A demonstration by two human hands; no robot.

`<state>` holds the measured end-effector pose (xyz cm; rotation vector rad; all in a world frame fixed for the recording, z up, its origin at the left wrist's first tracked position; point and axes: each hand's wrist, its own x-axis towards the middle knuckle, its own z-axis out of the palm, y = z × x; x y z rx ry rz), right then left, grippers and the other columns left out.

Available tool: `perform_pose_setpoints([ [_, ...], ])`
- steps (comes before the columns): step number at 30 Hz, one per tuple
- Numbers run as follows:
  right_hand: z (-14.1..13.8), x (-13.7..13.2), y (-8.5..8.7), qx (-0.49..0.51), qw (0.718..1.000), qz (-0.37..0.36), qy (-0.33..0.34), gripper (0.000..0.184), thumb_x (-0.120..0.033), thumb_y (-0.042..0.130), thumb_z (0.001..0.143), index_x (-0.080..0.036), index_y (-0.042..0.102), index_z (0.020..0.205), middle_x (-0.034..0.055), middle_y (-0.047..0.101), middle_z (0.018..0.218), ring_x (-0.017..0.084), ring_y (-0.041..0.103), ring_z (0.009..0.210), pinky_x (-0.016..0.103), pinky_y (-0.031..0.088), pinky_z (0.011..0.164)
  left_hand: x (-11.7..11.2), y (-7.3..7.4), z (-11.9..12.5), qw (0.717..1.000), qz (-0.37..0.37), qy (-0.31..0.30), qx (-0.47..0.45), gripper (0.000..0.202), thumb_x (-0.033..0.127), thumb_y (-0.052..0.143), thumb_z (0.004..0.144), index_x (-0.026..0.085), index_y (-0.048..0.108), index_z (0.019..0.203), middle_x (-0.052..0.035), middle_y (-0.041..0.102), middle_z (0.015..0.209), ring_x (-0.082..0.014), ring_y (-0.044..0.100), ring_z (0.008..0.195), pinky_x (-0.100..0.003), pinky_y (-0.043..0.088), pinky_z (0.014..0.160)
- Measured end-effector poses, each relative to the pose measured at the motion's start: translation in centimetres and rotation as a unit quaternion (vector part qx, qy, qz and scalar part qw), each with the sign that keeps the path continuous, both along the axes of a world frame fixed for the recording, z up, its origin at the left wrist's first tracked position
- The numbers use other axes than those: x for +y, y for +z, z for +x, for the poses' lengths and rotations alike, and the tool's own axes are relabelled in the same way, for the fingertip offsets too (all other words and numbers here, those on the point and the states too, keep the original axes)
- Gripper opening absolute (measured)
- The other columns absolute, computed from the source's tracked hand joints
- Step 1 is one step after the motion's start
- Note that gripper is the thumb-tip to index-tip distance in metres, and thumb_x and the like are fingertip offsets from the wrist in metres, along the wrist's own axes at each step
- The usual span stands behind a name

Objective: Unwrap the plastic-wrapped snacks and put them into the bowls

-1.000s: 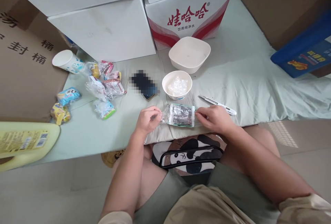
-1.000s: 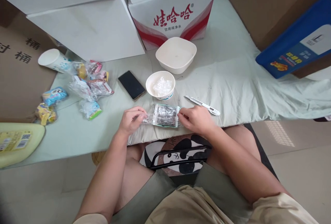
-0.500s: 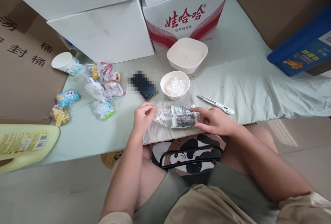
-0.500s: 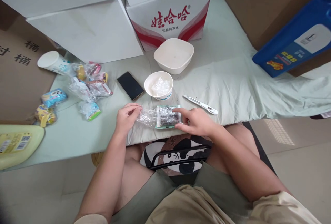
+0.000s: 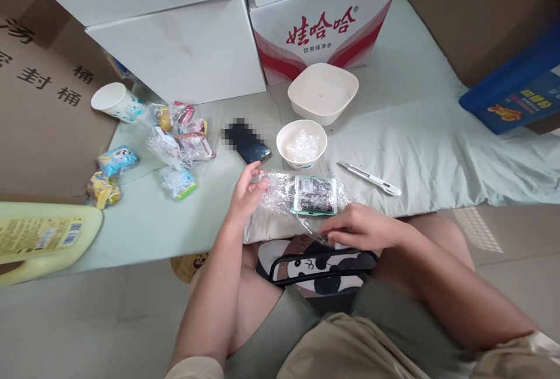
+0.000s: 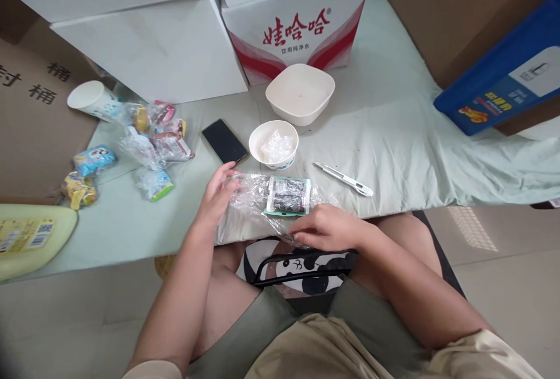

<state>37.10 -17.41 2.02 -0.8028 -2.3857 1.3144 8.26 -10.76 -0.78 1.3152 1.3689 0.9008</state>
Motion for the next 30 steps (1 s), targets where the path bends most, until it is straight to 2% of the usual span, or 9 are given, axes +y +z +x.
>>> perform_pose_setpoints([
  [4, 0.0, -0.1, -0.6, -0.105, 0.980, 0.102, -0.135, 0.034, -0.032, 0.042, 0.100, -0.018, 0.074, 0.103, 0.0032, 0.071, 0.068, 0.013, 0.059, 0.054, 0.026, 0.036, 0.056, 0.1, 0.4, 0.2, 0.996, -0.078, -0.013, 0.042, 0.058, 0.057, 0.069, 0.077, 0.018, 0.061, 0.117, -0.0068, 0.069, 0.096, -0.0138, 0.061, 0.062, -0.023, 0.043, 0.050],
  [7, 0.0, -0.2, -0.8, -0.138, 0.944, 0.155, -0.256, 0.033, -0.030, 0.042, 0.099, -0.019, 0.073, 0.095, 0.0048, 0.073, 0.076, 0.015, 0.062, 0.060, 0.027, 0.038, 0.058, -0.2, 0.6, 0.1, 0.992, -0.066, -0.082, 0.067, 0.070, 0.044, 0.082, 0.066, 0.018, 0.057, 0.126, -0.0070, 0.069, 0.101, -0.0123, 0.060, 0.065, -0.024, 0.047, 0.057],
  [9, 0.0, -0.1, -0.9, -0.133, 0.931, 0.172, -0.293, 0.030, -0.029, 0.044, 0.098, -0.020, 0.072, 0.092, 0.0056, 0.074, 0.080, 0.016, 0.064, 0.064, 0.028, 0.042, 0.060, -0.5, 0.7, 0.1, 0.988, -0.047, -0.122, 0.080, 0.076, 0.036, 0.082, 0.065, 0.019, 0.052, 0.132, -0.0068, 0.068, 0.105, -0.0124, 0.060, 0.069, -0.025, 0.049, 0.061],
  [11, -0.2, 0.0, -1.0, -0.124, 0.926, 0.194, -0.300, 0.028, -0.028, 0.046, 0.098, -0.020, 0.072, 0.093, 0.0073, 0.074, 0.086, 0.019, 0.067, 0.075, 0.030, 0.048, 0.067, -0.7, 0.8, 0.1, 0.983, -0.027, -0.147, 0.103, 0.069, 0.031, 0.080, 0.067, 0.020, 0.054, 0.130, -0.0031, 0.066, 0.097, -0.0119, 0.058, 0.067, -0.025, 0.048, 0.061],
  [15, -0.6, 0.2, -1.7, -0.100, 0.931, 0.218, -0.273, 0.023, -0.027, 0.049, 0.096, -0.019, 0.070, 0.104, 0.0117, 0.071, 0.109, 0.026, 0.067, 0.099, 0.040, 0.055, 0.085, -1.1, 1.0, 0.9, 0.969, 0.059, -0.118, 0.208, 0.023, 0.030, 0.067, 0.080, 0.021, 0.064, 0.100, 0.0059, 0.048, 0.066, -0.0106, 0.045, 0.057, -0.024, 0.041, 0.060],
  [17, -0.8, 0.2, -2.2, -0.088, 0.937, 0.209, -0.264, 0.023, -0.025, 0.051, 0.095, -0.019, 0.067, 0.111, 0.0127, 0.067, 0.122, 0.027, 0.066, 0.110, 0.043, 0.056, 0.093, -1.2, 1.2, 1.4, 0.958, 0.119, -0.111, 0.235, 0.011, 0.031, 0.062, 0.084, 0.021, 0.063, 0.089, 0.0033, 0.051, 0.070, -0.0118, 0.048, 0.062, -0.025, 0.042, 0.063],
  [21, -1.1, 0.1, -2.8, -0.092, 0.940, 0.205, -0.255, 0.031, -0.023, 0.053, 0.094, -0.020, 0.062, 0.124, 0.0137, 0.061, 0.139, 0.030, 0.061, 0.125, 0.050, 0.055, 0.099, -1.1, 1.3, 1.9, 0.951, 0.177, -0.119, 0.226, 0.018, 0.032, 0.059, 0.086, 0.020, 0.058, 0.073, -0.0049, 0.062, 0.096, -0.0149, 0.058, 0.080, -0.027, 0.046, 0.071],
  [25, -1.2, 0.2, -3.4, -0.114, 0.940, 0.222, -0.231, 0.045, -0.020, 0.054, 0.092, -0.020, 0.056, 0.137, 0.0149, 0.052, 0.150, 0.034, 0.052, 0.137, 0.055, 0.051, 0.104, -1.0, 1.2, 1.9, 0.971, 0.131, -0.120, 0.158, 0.027, 0.036, 0.055, 0.089, 0.018, 0.057, 0.068, -0.0090, 0.069, 0.107, -0.0186, 0.064, 0.093, -0.029, 0.050, 0.077],
  [30, -1.6, 0.2, -3.8, -0.115, 0.943, 0.227, -0.216, 0.055, -0.017, 0.054, 0.089, -0.020, 0.053, 0.143, 0.0150, 0.048, 0.154, 0.034, 0.049, 0.139, 0.055, 0.049, 0.107, -1.3, 1.4, 2.2, 0.995, -0.062, -0.083, -0.006, 0.035, 0.051, 0.057, 0.086, 0.018, 0.066, 0.087, -0.0073, 0.074, 0.095, -0.0170, 0.066, 0.073, -0.027, 0.051, 0.057],
])
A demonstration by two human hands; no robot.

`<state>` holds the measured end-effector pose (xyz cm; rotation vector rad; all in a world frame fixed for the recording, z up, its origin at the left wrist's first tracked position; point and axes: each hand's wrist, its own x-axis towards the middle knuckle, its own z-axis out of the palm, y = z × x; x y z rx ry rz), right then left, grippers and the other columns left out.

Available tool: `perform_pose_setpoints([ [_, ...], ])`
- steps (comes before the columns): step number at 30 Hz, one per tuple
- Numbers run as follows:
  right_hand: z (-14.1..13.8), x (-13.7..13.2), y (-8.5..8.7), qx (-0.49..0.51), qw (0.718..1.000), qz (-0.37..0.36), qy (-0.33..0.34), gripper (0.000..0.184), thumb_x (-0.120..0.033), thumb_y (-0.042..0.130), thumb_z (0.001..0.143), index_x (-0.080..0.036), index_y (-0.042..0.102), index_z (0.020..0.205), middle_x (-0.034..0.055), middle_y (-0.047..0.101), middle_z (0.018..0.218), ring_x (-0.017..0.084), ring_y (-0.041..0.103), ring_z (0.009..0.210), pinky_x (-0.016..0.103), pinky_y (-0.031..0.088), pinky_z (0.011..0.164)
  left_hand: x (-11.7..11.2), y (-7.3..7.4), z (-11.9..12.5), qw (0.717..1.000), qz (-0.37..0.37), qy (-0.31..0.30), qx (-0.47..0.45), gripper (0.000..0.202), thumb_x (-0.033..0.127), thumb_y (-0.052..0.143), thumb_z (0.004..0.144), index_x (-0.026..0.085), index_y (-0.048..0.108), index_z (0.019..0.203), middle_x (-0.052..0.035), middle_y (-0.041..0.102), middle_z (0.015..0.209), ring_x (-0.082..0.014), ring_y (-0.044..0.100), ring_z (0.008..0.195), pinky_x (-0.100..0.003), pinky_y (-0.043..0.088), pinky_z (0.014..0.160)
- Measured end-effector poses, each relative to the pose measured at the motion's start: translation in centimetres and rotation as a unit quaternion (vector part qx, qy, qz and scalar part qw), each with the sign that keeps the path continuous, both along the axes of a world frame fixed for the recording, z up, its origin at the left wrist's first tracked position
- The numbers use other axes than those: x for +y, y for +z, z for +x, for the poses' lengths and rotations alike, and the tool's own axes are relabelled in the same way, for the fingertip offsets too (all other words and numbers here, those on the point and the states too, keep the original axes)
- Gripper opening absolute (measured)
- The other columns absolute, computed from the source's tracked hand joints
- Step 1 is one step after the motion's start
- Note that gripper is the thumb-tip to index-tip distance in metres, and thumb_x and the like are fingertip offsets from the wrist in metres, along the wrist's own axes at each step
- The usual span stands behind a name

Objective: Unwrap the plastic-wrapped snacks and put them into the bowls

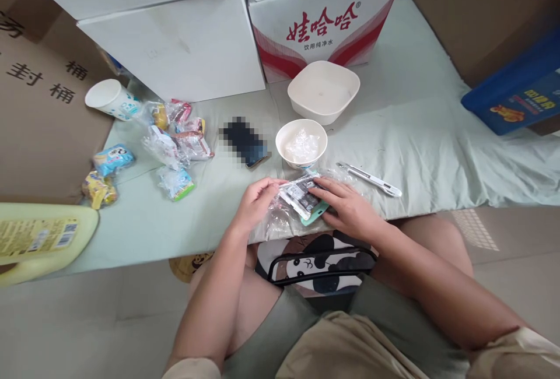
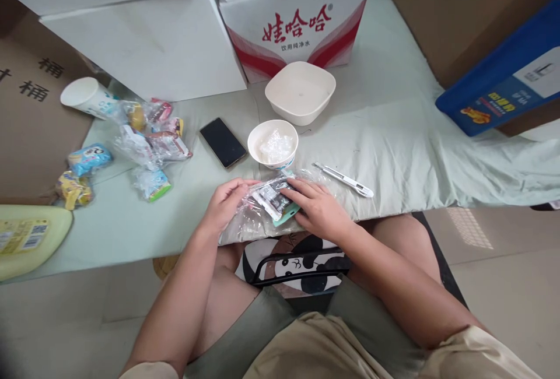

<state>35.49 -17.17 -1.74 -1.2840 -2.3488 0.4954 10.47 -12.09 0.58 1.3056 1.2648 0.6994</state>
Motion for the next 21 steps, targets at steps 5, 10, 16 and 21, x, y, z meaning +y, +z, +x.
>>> perform_pose_setpoints([
  [5, -0.3, 0.1, 0.2, 0.047, 0.999, -0.019, 0.018, 0.055, -0.024, 0.061, 0.089, -0.022, 0.053, 0.143, 0.0156, 0.054, 0.148, 0.032, 0.055, 0.134, 0.052, 0.050, 0.105, -0.2, 1.0, 0.5, 0.991, -0.115, 0.020, -0.069, 0.040, 0.060, 0.062, 0.076, 0.020, 0.056, 0.077, -0.0087, 0.074, 0.100, -0.0181, 0.070, 0.067, -0.022, 0.038, 0.036],
  [10, 0.2, 0.4, 0.8, 0.137, 0.988, -0.062, 0.028, 0.048, -0.026, 0.061, 0.090, -0.024, 0.057, 0.137, 0.0138, 0.062, 0.140, 0.029, 0.061, 0.126, 0.048, 0.053, 0.103, 0.4, 1.2, 0.5, 0.987, -0.113, 0.095, -0.064, 0.036, 0.055, 0.060, 0.077, 0.022, 0.045, 0.076, -0.0053, 0.073, 0.085, -0.0155, 0.067, 0.053, -0.019, 0.019, 0.029],
  [16, 0.3, 0.3, 0.6, 0.302, 0.945, -0.103, -0.067, 0.034, -0.036, 0.058, 0.094, -0.021, 0.065, 0.123, 0.0113, 0.072, 0.119, 0.026, 0.070, 0.108, 0.043, 0.057, 0.095, 1.2, 0.0, -0.3, 0.983, -0.022, 0.185, 0.007, 0.023, 0.036, 0.056, 0.084, 0.020, 0.050, 0.069, 0.0003, 0.068, 0.071, -0.0101, 0.059, 0.044, -0.020, 0.030, 0.036],
  [21, 0.7, 0.8, 0.2, 0.356, 0.908, -0.087, -0.205, 0.039, -0.051, 0.056, 0.094, -0.021, 0.069, 0.115, 0.0105, 0.075, 0.105, 0.029, 0.069, 0.110, 0.047, 0.053, 0.102, 1.1, -0.8, -0.6, 0.987, 0.037, 0.140, 0.070, 0.024, 0.032, 0.054, 0.087, 0.020, 0.051, 0.067, 0.0028, 0.067, 0.067, -0.0115, 0.062, 0.047, -0.023, 0.043, 0.048],
])
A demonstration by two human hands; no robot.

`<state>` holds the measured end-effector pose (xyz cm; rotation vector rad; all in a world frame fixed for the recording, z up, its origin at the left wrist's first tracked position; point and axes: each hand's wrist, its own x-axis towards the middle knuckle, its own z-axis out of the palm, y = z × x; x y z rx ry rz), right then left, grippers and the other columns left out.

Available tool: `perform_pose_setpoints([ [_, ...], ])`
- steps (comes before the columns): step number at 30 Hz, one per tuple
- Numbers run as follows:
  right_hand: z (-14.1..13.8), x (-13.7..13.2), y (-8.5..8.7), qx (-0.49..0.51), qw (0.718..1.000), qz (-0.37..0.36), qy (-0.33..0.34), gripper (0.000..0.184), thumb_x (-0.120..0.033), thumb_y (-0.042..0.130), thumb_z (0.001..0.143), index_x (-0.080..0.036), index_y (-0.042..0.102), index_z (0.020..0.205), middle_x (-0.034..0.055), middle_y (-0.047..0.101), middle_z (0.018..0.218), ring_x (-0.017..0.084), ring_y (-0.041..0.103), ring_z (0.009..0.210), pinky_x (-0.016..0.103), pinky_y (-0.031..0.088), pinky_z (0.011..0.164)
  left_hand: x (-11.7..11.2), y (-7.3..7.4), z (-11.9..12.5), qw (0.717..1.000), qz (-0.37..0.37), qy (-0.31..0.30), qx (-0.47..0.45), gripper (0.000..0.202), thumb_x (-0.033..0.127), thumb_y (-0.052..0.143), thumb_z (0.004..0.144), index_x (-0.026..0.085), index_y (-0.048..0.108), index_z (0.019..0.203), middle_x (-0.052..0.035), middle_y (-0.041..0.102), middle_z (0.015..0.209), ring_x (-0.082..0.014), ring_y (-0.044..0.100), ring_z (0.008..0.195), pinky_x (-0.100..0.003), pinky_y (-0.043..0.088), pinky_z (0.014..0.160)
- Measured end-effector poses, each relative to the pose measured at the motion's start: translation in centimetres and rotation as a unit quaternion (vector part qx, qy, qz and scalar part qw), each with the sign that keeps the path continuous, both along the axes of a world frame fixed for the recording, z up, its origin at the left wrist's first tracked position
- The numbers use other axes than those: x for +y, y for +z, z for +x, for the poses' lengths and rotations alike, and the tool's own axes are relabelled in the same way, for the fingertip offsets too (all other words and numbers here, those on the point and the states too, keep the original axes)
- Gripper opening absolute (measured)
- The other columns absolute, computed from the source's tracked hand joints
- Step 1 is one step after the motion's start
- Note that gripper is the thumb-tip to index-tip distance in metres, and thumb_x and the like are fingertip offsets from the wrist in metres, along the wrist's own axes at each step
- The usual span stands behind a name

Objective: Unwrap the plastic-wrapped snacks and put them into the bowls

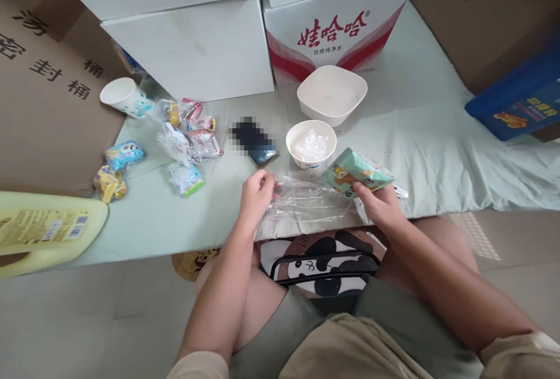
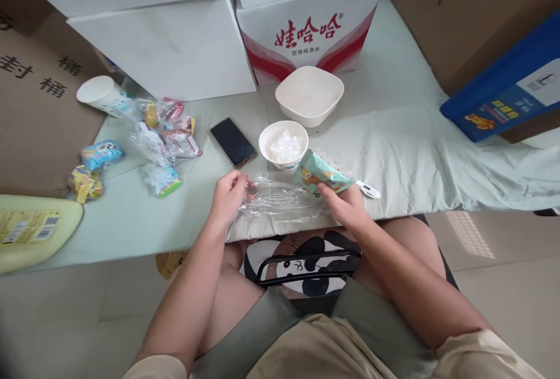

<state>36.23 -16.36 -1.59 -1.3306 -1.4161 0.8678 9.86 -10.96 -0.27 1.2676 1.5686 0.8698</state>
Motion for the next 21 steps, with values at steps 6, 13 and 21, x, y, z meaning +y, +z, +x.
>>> perform_pose_setpoints([
  [6, 0.6, 1.3, 3.2, -0.089, 0.995, 0.002, 0.048, 0.037, -0.052, 0.063, 0.088, -0.019, 0.068, 0.105, 0.0106, 0.071, 0.105, 0.029, 0.070, 0.098, 0.044, 0.058, 0.088, -0.2, 0.4, 0.3, 0.997, -0.025, -0.043, -0.051, 0.026, 0.036, 0.052, 0.089, 0.020, 0.052, 0.068, 0.0012, 0.069, 0.070, -0.0111, 0.061, 0.046, -0.024, 0.045, 0.050],
  [13, 0.6, 5.7, 8.5, -0.165, 0.984, 0.026, -0.062, 0.036, -0.041, 0.069, 0.084, -0.015, 0.071, 0.110, 0.0140, 0.075, 0.109, 0.032, 0.070, 0.100, 0.048, 0.055, 0.091, -0.3, 0.1, -0.2, 0.995, -0.022, -0.068, -0.068, 0.025, 0.037, 0.052, 0.089, 0.020, 0.053, 0.071, -0.0002, 0.071, 0.073, -0.0123, 0.063, 0.048, -0.024, 0.045, 0.051],
  [21, 0.8, 15.5, 10.3, -0.147, 0.974, -0.067, -0.161, 0.049, -0.031, 0.066, 0.087, -0.007, 0.062, 0.129, 0.0193, 0.068, 0.123, 0.021, 0.067, 0.101, 0.035, 0.050, 0.082, -0.9, 1.6, -0.7, 0.994, -0.013, -0.093, -0.059, 0.027, 0.032, 0.052, 0.088, 0.019, 0.048, 0.065, -0.0015, 0.071, 0.071, -0.0136, 0.066, 0.050, -0.024, 0.042, 0.052],
])
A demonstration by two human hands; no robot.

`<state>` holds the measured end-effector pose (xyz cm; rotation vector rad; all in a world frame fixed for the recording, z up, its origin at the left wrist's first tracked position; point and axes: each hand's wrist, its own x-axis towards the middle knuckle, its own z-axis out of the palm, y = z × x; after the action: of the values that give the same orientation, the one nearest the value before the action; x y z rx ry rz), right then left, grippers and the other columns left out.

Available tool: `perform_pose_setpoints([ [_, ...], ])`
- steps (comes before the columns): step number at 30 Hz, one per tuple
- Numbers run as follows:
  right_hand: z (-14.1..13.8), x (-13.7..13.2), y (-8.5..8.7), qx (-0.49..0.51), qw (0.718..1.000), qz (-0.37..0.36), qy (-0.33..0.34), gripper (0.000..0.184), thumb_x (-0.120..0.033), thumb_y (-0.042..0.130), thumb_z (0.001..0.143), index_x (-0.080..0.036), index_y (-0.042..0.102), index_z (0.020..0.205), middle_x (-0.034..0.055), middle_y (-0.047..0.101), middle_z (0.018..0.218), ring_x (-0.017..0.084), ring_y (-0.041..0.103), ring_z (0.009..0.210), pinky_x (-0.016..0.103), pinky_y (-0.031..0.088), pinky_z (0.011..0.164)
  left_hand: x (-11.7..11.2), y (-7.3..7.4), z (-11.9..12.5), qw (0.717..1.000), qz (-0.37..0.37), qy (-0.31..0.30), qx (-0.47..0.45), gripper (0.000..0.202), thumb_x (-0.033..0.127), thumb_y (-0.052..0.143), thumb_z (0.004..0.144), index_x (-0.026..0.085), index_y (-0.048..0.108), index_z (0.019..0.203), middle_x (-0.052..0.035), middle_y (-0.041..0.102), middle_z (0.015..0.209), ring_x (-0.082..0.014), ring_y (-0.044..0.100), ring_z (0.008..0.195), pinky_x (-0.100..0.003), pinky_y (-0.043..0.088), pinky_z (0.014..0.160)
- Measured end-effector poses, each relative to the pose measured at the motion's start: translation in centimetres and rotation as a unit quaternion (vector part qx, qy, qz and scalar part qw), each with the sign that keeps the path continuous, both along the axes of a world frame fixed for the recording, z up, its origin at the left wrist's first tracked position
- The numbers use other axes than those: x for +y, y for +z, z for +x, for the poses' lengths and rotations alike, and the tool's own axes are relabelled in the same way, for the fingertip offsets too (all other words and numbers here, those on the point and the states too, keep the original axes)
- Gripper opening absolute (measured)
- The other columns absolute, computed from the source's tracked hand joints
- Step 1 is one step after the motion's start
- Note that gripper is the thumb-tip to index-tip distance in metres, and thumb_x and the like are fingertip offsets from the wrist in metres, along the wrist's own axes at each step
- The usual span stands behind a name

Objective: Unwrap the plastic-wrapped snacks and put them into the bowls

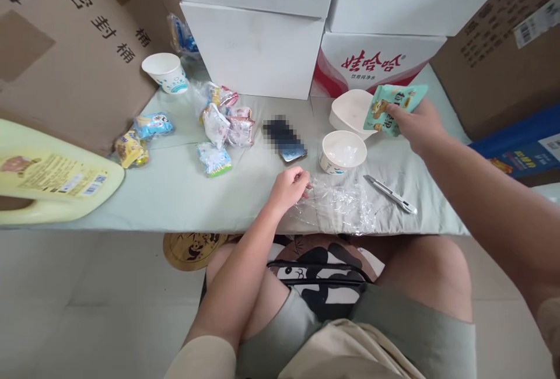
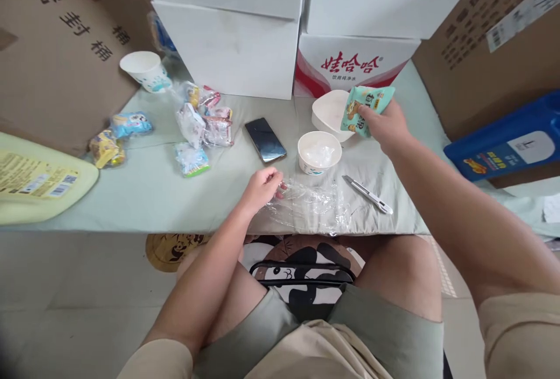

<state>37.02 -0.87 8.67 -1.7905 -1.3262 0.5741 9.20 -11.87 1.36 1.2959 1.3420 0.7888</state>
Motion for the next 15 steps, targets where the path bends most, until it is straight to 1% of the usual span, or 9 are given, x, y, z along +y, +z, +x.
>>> perform_pose_setpoints([
  [1, -0.1, 1.1, 0.1, -0.042, 0.999, -0.019, -0.007, 0.053, -0.032, 0.067, 0.085, -0.006, 0.060, 0.131, 0.0187, 0.067, 0.124, 0.021, 0.065, 0.104, 0.035, 0.048, 0.084, 0.0, 0.0, -0.1, 1.000, 0.003, -0.002, 0.002, 0.027, 0.032, 0.051, 0.088, 0.019, 0.048, 0.065, -0.0014, 0.071, 0.072, -0.0128, 0.066, 0.050, -0.024, 0.042, 0.052],
  [3, -0.3, 2.8, 0.3, -0.150, 0.987, -0.047, -0.018, 0.058, -0.032, 0.070, 0.082, -0.004, 0.058, 0.131, 0.0188, 0.064, 0.125, 0.022, 0.062, 0.109, 0.037, 0.045, 0.089, -0.1, 0.0, -0.2, 1.000, 0.008, -0.009, 0.010, 0.026, 0.032, 0.050, 0.089, 0.019, 0.049, 0.066, -0.0010, 0.072, 0.073, -0.0111, 0.065, 0.050, -0.023, 0.042, 0.054],
  [5, -0.6, 4.1, 0.3, -0.231, 0.971, -0.057, -0.002, 0.060, -0.029, 0.075, 0.079, -0.004, 0.057, 0.131, 0.0192, 0.063, 0.126, 0.023, 0.059, 0.109, 0.038, 0.042, 0.091, -0.1, 0.1, -0.3, 1.000, 0.008, -0.011, 0.014, 0.027, 0.032, 0.049, 0.090, 0.019, 0.048, 0.066, -0.0004, 0.072, 0.074, -0.0100, 0.065, 0.050, -0.023, 0.044, 0.056],
  [6, -0.8, 4.5, 0.2, -0.253, 0.965, -0.066, 0.017, 0.062, -0.027, 0.078, 0.077, -0.005, 0.058, 0.132, 0.0191, 0.064, 0.125, 0.023, 0.059, 0.107, 0.038, 0.042, 0.090, 0.0, 0.1, -0.3, 1.000, 0.007, -0.010, 0.015, 0.028, 0.032, 0.049, 0.090, 0.019, 0.048, 0.066, -0.0002, 0.072, 0.074, -0.0099, 0.065, 0.051, -0.023, 0.044, 0.057],
  [7, -1.0, 4.9, 0.0, -0.264, 0.960, -0.080, 0.042, 0.065, -0.025, 0.080, 0.075, -0.007, 0.058, 0.133, 0.0189, 0.064, 0.125, 0.022, 0.058, 0.103, 0.038, 0.042, 0.089, 0.0, 0.2, -0.3, 1.000, 0.006, -0.009, 0.014, 0.028, 0.032, 0.049, 0.090, 0.019, 0.048, 0.065, 0.0000, 0.072, 0.074, -0.0100, 0.065, 0.051, -0.023, 0.044, 0.057],
  [9, -1.2, 5.8, -0.6, -0.276, 0.948, -0.132, 0.091, 0.073, -0.025, 0.084, 0.072, -0.008, 0.055, 0.138, 0.0188, 0.065, 0.125, 0.020, 0.058, 0.098, 0.037, 0.042, 0.086, 0.0, 0.3, -0.3, 1.000, 0.005, -0.009, 0.011, 0.028, 0.032, 0.049, 0.089, 0.019, 0.048, 0.065, 0.0004, 0.071, 0.073, -0.0103, 0.065, 0.051, -0.023, 0.045, 0.058],
  [11, -1.3, 6.6, -1.2, -0.285, 0.934, -0.177, 0.120, 0.080, -0.026, 0.083, 0.075, -0.009, 0.049, 0.146, 0.0203, 0.064, 0.128, 0.018, 0.058, 0.096, 0.038, 0.042, 0.086, 0.0, 0.4, -0.3, 1.000, 0.006, -0.010, 0.008, 0.027, 0.032, 0.049, 0.089, 0.019, 0.048, 0.065, 0.0009, 0.071, 0.071, -0.0103, 0.065, 0.051, -0.023, 0.045, 0.058],
  [13, -1.2, 7.5, -1.7, -0.291, 0.930, -0.186, 0.124, 0.079, -0.024, 0.078, 0.080, -0.008, 0.045, 0.150, 0.0224, 0.063, 0.130, 0.018, 0.059, 0.097, 0.038, 0.041, 0.087, 0.1, 0.4, -0.2, 1.000, 0.011, -0.013, 0.007, 0.027, 0.031, 0.049, 0.089, 0.019, 0.049, 0.065, 0.0013, 0.070, 0.070, -0.0100, 0.064, 0.051, -0.023, 0.046, 0.059],
  [15, -1.1, 8.2, -1.9, -0.295, 0.932, -0.178, 0.116, 0.069, -0.023, 0.072, 0.085, -0.005, 0.048, 0.146, 0.0238, 0.063, 0.130, 0.019, 0.060, 0.101, 0.040, 0.040, 0.088, 0.1, 0.4, -0.1, 1.000, 0.015, -0.016, 0.010, 0.027, 0.030, 0.049, 0.089, 0.019, 0.049, 0.064, 0.0014, 0.070, 0.070, -0.0099, 0.064, 0.051, -0.024, 0.045, 0.060],
])
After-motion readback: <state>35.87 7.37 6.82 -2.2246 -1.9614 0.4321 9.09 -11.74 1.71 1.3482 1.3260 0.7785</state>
